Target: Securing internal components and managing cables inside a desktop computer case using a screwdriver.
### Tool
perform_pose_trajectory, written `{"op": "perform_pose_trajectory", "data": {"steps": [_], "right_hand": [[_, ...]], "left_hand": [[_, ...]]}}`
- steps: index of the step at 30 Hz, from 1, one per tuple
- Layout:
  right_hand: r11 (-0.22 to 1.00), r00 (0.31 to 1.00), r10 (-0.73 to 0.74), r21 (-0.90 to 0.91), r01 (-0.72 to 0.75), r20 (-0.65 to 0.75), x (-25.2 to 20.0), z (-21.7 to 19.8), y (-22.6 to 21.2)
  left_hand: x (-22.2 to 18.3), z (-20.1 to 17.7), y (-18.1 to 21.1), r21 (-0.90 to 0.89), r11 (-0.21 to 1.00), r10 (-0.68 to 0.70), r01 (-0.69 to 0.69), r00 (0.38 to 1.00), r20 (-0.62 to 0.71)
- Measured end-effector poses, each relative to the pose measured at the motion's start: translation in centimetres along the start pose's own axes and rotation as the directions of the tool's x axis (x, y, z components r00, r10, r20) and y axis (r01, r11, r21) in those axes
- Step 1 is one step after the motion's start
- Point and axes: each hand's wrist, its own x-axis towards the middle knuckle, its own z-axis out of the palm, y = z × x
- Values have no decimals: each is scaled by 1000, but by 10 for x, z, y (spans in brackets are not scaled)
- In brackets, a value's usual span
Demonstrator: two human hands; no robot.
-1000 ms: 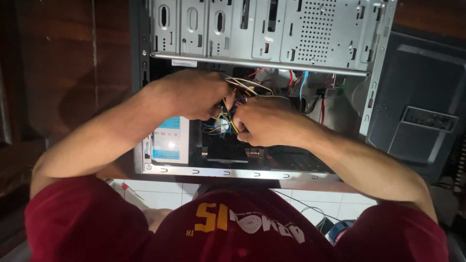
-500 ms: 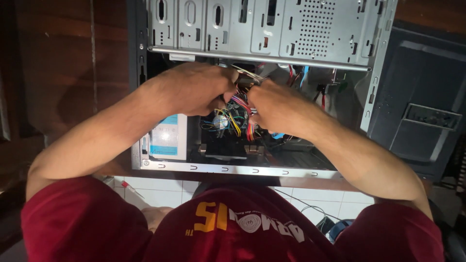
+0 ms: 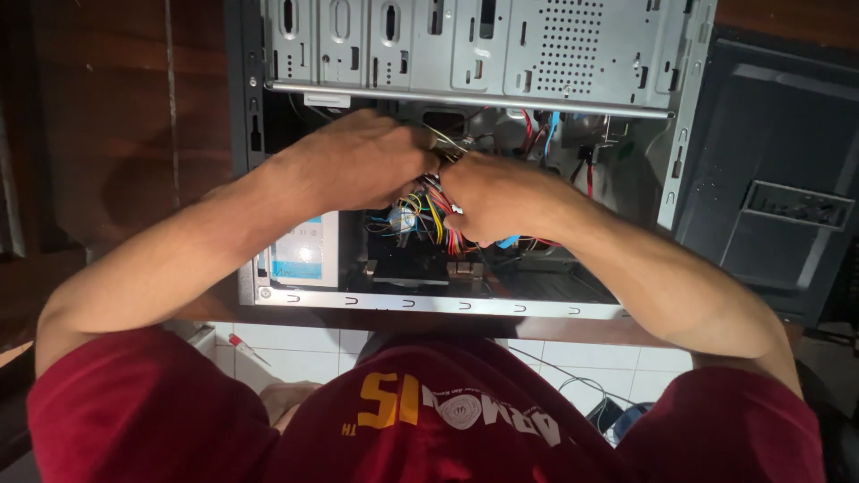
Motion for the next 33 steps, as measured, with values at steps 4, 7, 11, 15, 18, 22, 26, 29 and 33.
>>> {"op": "perform_pose_trajectory", "data": {"steps": [4,7,11,15,18,22,26,29,33], "right_hand": [[1000,999,28,-2,-28,45,-5,2,-3],[997,998,56,-49,-54,30,-9,-5,-8],[996,998,65,-63,-64,22,-14,-5,-14],[997,994,77,18,-76,-75,-12,6,-6],[994,988,96,63,-88,-122,-28,-2,-17],[999,998,15,30,-14,-57,-41,-2,-22],[989,992,-125,-79,126,15,-30,9,-20],[970,990,-132,-200,138,46,-17,25,-16],[898,994,-20,-435,64,105,-4,39,-29]], "left_hand": [[1,9,0,-12,1000,24,-24,998,56],[2,-7,9,8,998,61,-61,996,63],[5,16,-2,23,991,130,-130,991,11],[3,15,1,23,989,146,-145,987,-65],[2,12,3,27,982,188,-186,978,-90],[5,26,-1,129,975,198,-182,972,-128],[6,23,1,73,986,155,-148,983,-102],[5,24,1,68,988,143,-137,986,-89],[9,32,-7,148,973,184,-177,982,-33]]}}
